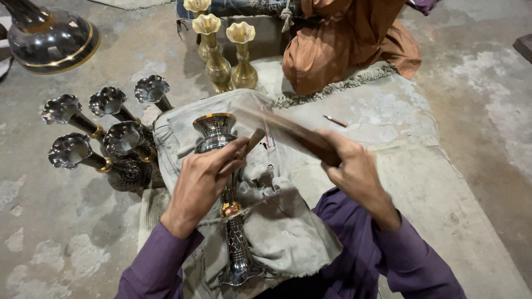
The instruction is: The person sits on the floor holding a small punch against an engraved metal vase resting on a cloth cushion and repeatedly strikes the punch with a wooden mallet, repositioning the punch along the vase's decorated surface to work the metal. Finished metal and brass vases stand nearby while another person works in the background.
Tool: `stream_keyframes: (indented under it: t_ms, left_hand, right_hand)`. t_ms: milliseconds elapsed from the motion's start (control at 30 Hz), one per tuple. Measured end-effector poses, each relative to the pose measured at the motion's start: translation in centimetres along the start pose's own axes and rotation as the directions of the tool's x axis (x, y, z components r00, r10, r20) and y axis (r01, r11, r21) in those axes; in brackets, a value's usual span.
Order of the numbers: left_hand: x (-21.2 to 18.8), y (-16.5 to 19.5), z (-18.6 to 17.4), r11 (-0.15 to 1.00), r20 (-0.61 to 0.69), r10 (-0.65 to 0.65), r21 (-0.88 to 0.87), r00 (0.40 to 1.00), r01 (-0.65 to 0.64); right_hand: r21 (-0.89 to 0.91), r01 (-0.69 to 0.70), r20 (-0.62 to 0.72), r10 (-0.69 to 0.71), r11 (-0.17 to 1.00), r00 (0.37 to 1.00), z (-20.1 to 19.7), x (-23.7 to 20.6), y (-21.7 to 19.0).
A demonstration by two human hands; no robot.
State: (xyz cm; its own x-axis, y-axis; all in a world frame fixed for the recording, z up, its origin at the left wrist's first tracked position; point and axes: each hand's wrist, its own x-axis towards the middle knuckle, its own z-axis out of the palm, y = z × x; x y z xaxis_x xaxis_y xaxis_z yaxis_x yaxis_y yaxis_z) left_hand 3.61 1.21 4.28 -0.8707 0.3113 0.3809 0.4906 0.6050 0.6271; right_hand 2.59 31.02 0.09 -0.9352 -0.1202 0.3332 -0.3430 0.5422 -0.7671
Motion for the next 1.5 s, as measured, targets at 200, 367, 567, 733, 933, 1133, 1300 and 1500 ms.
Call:
stream_keyframes:
  t_ms: [200,367,567,733,933,1133,1300,1500]
  left_hand:
    - [0.2,-0.1,-0.1,1.000,0.025,0.026,0.005,0.999,-0.026]
    - [0.6,-0.4,-0.2,0.997,0.066,0.072,0.037,0.995,-0.075]
    - [0.7,-0.7,-0.4,0.997,0.125,0.066,0.026,0.990,-0.069]
    - [0.9,-0.8,-0.7,0.995,0.170,0.085,0.042,0.982,-0.093]
    - [1.3,-0.7,-1.0,0.989,0.296,0.048,0.118,0.954,-0.087]
    - [0.6,-1.8,-1.9,0.957,-0.121,0.222,-0.161,0.967,-0.240]
    - [0.7,-3.4,-2.3,0.899,-0.025,-0.094,-0.433,0.995,0.074]
    - [1.8,-3.7,-1.8,0.962,0.033,0.107,-0.254,0.994,-0.095]
  right_hand:
    - [0.172,-0.162,0.023,0.160,0.972,0.987,1.3,-0.4,1.6]
    - [0.233,-0.015,-0.046,0.026,0.972,0.999,2.0,-1.0,3.7]
    - [-0.132,-0.312,-0.028,0.311,0.941,0.950,2.7,-2.0,3.9]
    - [0.018,-0.108,0.007,0.108,0.994,0.994,3.1,-2.5,4.1]
    - [0.301,-0.133,-0.004,0.141,0.944,0.990,3.7,-3.8,6.0]
    - [-0.068,-0.195,-0.005,0.195,0.979,0.981,2.3,-4.4,5.5]
    - [-0.022,0.047,0.018,-0.047,0.999,0.999,1.1,-3.8,3.5]
    - [-0.008,-0.090,0.029,0.090,0.996,0.996,2.0,-3.4,2.7]
